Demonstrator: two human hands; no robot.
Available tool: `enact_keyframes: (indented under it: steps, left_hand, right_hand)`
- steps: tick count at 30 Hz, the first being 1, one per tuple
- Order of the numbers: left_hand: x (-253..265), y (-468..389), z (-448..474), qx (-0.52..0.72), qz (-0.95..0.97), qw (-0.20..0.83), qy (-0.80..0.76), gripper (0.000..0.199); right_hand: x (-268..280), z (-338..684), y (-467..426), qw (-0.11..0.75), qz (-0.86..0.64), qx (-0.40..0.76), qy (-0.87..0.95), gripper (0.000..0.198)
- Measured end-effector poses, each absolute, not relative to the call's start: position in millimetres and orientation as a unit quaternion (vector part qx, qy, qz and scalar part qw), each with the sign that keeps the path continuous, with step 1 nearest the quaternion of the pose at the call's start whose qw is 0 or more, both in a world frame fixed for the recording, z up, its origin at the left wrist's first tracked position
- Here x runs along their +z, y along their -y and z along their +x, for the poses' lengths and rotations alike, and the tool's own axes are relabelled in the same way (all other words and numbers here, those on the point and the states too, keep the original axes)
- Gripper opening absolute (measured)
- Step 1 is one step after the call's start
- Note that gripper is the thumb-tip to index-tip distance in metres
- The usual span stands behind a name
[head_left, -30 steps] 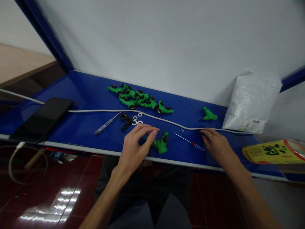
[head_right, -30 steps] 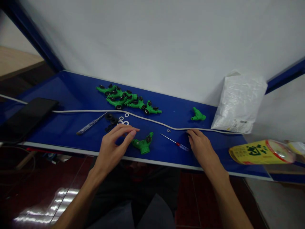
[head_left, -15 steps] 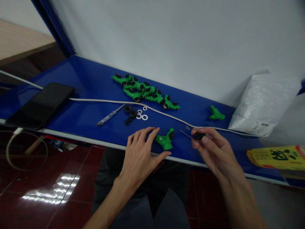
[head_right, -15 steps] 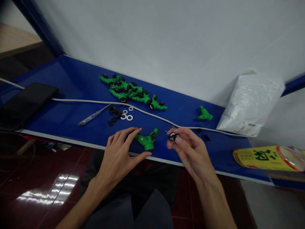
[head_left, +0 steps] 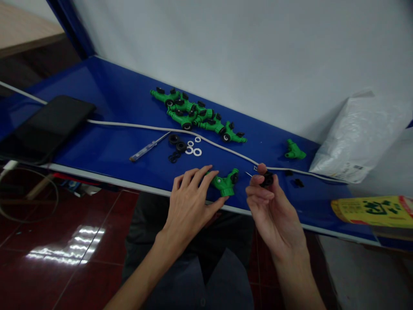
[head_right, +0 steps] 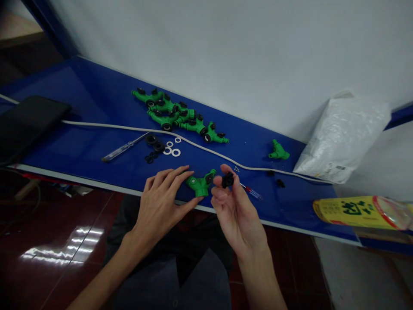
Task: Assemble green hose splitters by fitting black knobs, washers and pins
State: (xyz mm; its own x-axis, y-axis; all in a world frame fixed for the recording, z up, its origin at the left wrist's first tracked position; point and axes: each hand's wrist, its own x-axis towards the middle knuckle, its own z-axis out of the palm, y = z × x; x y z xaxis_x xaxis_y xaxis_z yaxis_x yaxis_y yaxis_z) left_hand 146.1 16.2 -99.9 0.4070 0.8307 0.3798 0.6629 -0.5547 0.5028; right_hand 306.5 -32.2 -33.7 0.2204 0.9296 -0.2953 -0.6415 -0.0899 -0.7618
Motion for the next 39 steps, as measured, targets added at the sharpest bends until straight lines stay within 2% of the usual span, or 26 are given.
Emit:
enact_keyframes:
  steps: [4, 8, 11, 15, 20, 29, 34, 39]
  left_hand:
    - [-101.2, -16.4, 145.4, 0.302, 0.827, 0.147, -0.452, 0.054]
    - [-101.7, -15.6, 144.3, 0.303, 0.826, 0.152, -0.450, 0.059]
    - [-102.7, -14.9, 143.5, 0.306, 0.825, 0.151, -0.451, 0.062]
    - [-104.7, -14.2, 143.1, 0.301, 0.828, 0.147, -0.450, 0.061]
    - [-104.8, -14.2, 143.5, 0.296, 0.827, 0.152, -0.453, 0.058]
    - [-101.3, -16.1, 144.7, 0.289, 0.827, 0.158, -0.456, 0.056]
    - [-100.7, -16.6, 145.6, 0.297, 0.824, 0.151, -0.457, 0.055]
    - [-100.6, -16.2, 144.4, 0.302, 0.827, 0.150, -0.450, 0.056]
  right_hand:
    - [-41.1, 306.0, 27.4, 0.639, -0.500, 0.526, 0.257, 0.019]
    - [-51.8, 303.7, 26.2, 0.543, -0.649, 0.269, 0.461, 0.016]
    - [-61.4, 297.1, 24.4, 0.440, -0.669, 0.060, 0.596, 0.010]
    - [-73.9, 287.8, 18.4, 0.357, -0.627, -0.065, 0.690, 0.011]
    - [-76.9, 284.5, 14.1, 0.318, -0.623, -0.092, 0.708, 0.007]
    - [-61.5, 294.7, 6.6, 0.291, -0.652, 0.031, 0.700, 0.008]
    - [-67.9, 295.0, 5.9, 0.296, -0.655, 0.054, 0.693, 0.005]
    - [-69.8, 325.0, 16.2, 0.324, -0.639, 0.006, 0.698, 0.024]
